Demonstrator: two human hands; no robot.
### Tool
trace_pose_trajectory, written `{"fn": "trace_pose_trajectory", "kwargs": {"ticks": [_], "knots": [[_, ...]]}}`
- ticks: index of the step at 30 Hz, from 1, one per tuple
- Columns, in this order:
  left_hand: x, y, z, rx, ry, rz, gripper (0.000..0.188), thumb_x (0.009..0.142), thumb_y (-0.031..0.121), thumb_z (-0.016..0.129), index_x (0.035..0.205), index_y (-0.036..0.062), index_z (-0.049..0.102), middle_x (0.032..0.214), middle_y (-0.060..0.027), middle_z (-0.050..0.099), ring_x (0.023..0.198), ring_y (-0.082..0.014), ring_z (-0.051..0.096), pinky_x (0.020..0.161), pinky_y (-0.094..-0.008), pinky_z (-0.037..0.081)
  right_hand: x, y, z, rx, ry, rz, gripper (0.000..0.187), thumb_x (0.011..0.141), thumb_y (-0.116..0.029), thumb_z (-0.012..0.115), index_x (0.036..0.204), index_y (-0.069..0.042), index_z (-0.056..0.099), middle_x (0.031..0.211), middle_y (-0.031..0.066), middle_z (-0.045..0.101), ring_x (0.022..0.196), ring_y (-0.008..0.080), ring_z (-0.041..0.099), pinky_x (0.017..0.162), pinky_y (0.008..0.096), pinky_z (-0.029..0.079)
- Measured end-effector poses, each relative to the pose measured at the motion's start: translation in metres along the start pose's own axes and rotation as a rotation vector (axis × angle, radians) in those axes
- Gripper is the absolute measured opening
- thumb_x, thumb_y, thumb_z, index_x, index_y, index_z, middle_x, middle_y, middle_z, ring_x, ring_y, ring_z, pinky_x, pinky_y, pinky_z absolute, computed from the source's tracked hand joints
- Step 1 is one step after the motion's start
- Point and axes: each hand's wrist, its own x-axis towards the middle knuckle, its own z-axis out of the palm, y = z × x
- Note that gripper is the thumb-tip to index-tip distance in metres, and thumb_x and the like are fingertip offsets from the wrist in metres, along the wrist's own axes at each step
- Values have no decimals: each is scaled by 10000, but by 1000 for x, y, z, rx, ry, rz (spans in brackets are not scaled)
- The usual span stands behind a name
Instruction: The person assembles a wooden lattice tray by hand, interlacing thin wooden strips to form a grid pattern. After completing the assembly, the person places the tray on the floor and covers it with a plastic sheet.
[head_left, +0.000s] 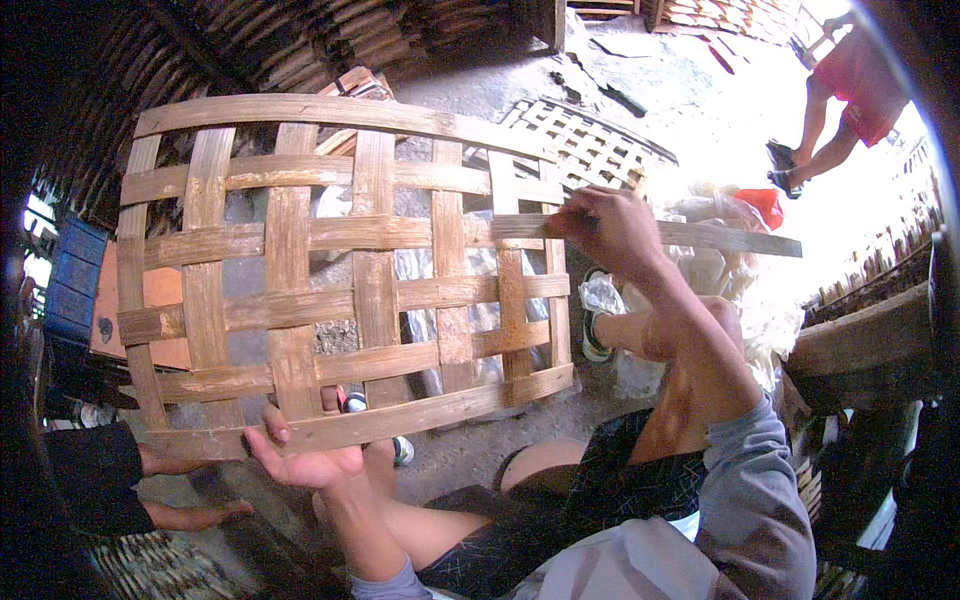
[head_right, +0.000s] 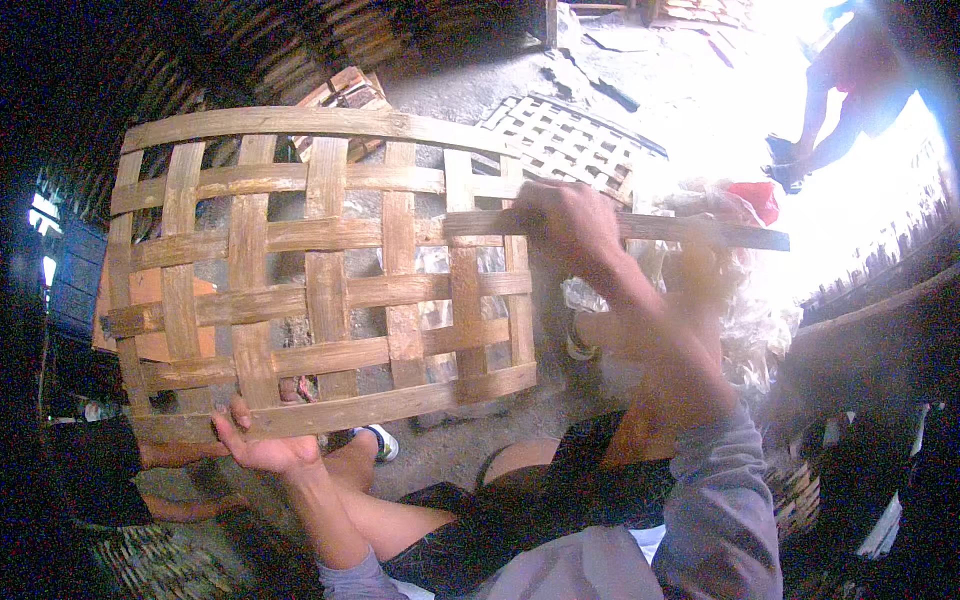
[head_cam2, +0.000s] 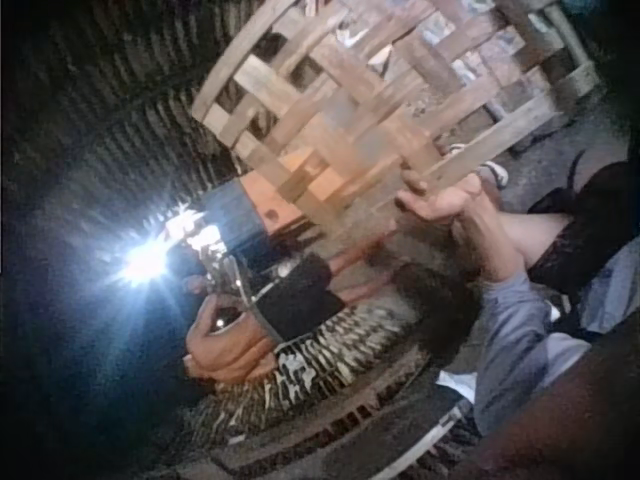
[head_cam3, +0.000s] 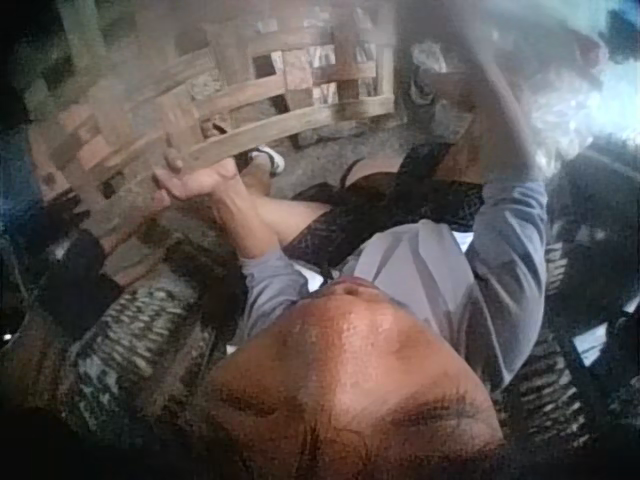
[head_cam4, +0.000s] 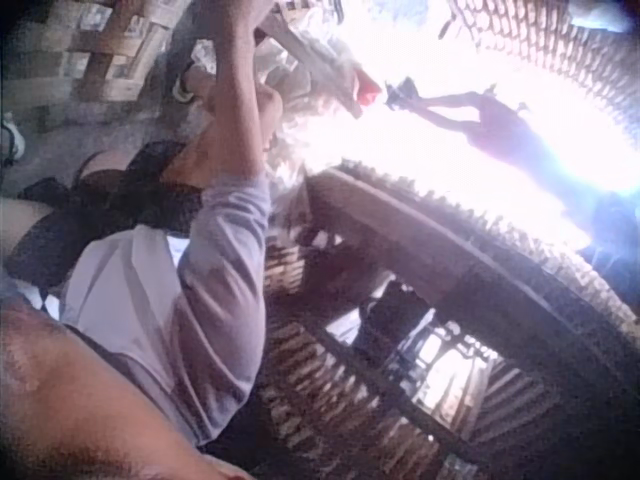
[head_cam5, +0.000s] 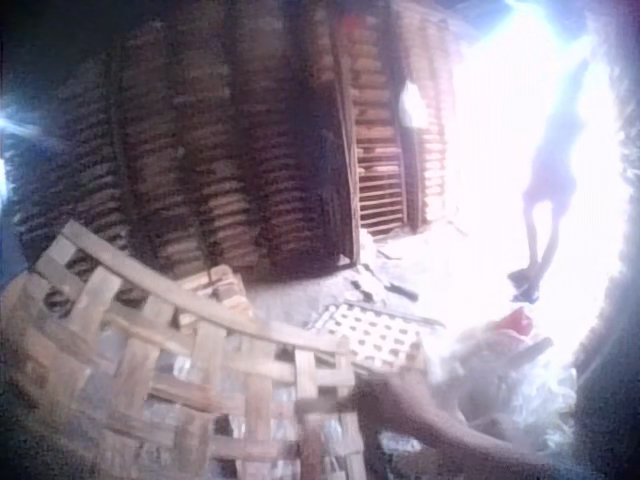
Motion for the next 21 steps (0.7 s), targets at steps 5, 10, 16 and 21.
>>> {"fn": "trace_pose_trajectory", "kwargs": {"ticks": [5, 10, 16, 21], "knots": [[-4, 5, 19, 28, 101, -55, 494, 991, 555, 425, 683, 170, 434, 986, -139, 663, 867, -393, 620, 803, -588, 491, 3, -23, 1, -39, -68, 40, 290, 824, -385, 790, 823, -101, 731, 809, 76, 732, 713, 238, 720, 653, 363, 557], [-5, 6, 9, 42, 73, 17, 472, 981, 554, 434, 683, 187, 433, 1068, -82, 673, 1002, -401, 600, 815, -660, 454, 2, -3, -15, -11, -73, 51, 282, 834, -380, 783, 819, -103, 732, 798, 72, 734, 699, 232, 720, 642, 365, 555], [1, 3, -3, 47, 7, -11, 473, 980, 541, 443, 673, 182, 421, 1013, -78, 671, 1013, -383, 606, 784, -609, 492, 6, -24, 5, 39, -45, -8, 239, 843, -338, 775, 835, -102, 744, 817, 70, 741, 724, 220, 725, 667, 376, 566], [-3, 10, 2, -17, 28, -41, 465, 985, 517, 452, 673, 173, 424, 997, -80, 666, 1010, -365, 609, 782, -575, 505, 2, -3, -14, 26, -131, 77, 217, 873, -340, 694, 945, -139, 731, 930, 80, 736, 799, 293, 720, 717, 418, 557]]}}
